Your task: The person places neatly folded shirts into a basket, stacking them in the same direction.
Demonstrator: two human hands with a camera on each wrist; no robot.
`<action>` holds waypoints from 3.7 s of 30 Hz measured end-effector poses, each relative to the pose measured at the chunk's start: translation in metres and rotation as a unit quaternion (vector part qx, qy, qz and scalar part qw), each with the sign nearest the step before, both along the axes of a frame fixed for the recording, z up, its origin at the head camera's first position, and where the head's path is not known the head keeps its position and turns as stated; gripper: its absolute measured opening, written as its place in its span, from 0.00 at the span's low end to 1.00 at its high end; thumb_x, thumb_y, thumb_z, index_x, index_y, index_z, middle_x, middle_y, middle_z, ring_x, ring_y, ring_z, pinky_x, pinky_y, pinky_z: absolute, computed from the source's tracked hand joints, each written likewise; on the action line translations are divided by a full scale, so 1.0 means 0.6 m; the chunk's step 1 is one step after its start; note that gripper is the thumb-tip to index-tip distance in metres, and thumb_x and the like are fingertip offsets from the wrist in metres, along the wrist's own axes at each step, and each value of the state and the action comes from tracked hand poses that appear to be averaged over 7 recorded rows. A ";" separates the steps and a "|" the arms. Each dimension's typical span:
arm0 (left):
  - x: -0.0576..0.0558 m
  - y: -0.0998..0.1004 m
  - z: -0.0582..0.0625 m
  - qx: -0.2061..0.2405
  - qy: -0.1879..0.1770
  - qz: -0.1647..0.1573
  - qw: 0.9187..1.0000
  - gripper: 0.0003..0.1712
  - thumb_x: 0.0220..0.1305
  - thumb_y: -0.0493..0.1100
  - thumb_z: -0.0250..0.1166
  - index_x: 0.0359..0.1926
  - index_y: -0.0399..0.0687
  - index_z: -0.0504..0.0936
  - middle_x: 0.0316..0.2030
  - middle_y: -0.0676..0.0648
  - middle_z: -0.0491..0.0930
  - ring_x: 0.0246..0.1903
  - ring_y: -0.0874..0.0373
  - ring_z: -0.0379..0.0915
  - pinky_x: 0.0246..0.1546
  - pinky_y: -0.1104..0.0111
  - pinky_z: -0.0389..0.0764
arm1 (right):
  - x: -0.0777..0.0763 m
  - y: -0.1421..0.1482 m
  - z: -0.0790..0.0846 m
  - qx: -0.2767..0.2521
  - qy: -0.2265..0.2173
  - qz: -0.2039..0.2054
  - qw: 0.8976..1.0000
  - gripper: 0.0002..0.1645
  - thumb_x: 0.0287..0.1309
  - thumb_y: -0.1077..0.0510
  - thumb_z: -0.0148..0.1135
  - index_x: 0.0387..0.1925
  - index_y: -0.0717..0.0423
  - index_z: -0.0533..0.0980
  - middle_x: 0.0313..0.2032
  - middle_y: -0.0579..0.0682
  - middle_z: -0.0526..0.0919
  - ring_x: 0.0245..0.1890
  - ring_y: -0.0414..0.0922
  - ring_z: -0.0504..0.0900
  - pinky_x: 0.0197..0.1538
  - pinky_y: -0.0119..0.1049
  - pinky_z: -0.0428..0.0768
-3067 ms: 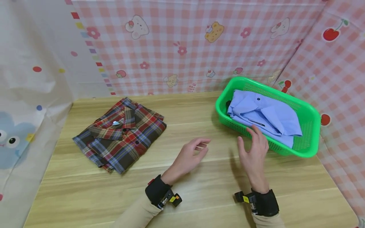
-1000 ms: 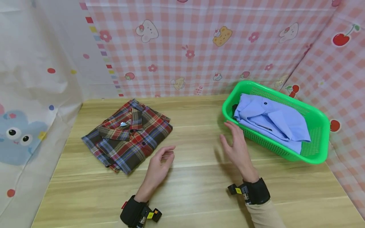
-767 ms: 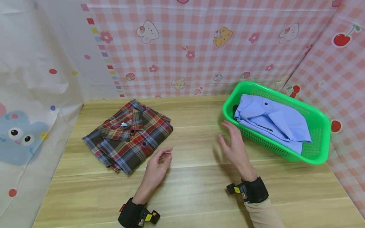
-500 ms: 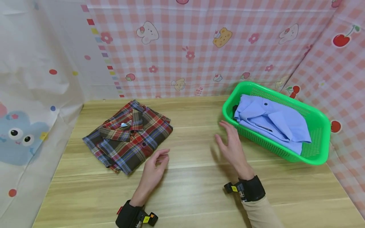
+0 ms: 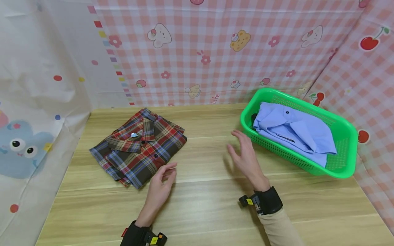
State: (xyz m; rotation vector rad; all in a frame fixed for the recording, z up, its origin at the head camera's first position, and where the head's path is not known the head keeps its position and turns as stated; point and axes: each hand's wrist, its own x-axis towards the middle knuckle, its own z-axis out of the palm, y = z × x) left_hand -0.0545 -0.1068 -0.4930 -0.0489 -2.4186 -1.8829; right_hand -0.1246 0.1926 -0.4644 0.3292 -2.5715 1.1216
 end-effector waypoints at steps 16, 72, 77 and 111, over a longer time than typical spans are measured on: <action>0.013 -0.034 0.000 -0.024 -0.022 0.045 0.998 0.16 0.72 0.33 0.62 0.59 0.40 0.82 0.54 0.40 0.84 0.52 0.53 0.79 0.50 0.76 0.77 | -0.012 -0.024 -0.006 0.009 -0.023 0.025 0.999 0.31 0.71 0.61 0.62 0.70 0.65 0.67 0.71 0.65 0.68 0.74 0.61 0.63 0.75 0.58 0.62; 0.059 -0.117 0.042 0.013 0.002 0.159 0.987 0.17 0.76 0.32 0.58 0.62 0.36 0.79 0.57 0.39 0.80 0.51 0.72 0.75 0.51 0.84 0.74 | -0.050 -0.135 -0.032 0.006 -0.106 0.105 0.989 0.32 0.72 0.57 0.61 0.72 0.63 0.65 0.71 0.62 0.70 0.73 0.57 0.66 0.76 0.53 0.63; 0.060 -0.126 0.039 0.032 0.024 0.222 0.974 0.15 0.74 0.29 0.58 0.58 0.33 0.81 0.55 0.40 0.81 0.50 0.68 0.75 0.49 0.83 0.75 | -0.054 -0.143 -0.031 0.004 -0.107 0.114 0.988 0.33 0.72 0.57 0.61 0.72 0.63 0.65 0.71 0.62 0.70 0.73 0.57 0.65 0.76 0.53 0.62; 0.059 -0.157 0.030 0.126 -0.114 0.302 0.938 0.42 0.73 0.39 0.62 0.78 0.38 0.49 0.78 0.35 0.49 0.75 0.38 0.52 0.74 0.45 0.60 | -0.086 -0.209 -0.036 -0.031 -0.183 0.128 0.974 0.42 0.73 0.49 0.60 0.78 0.61 0.57 0.76 0.62 0.61 0.76 0.58 0.62 0.77 0.52 0.60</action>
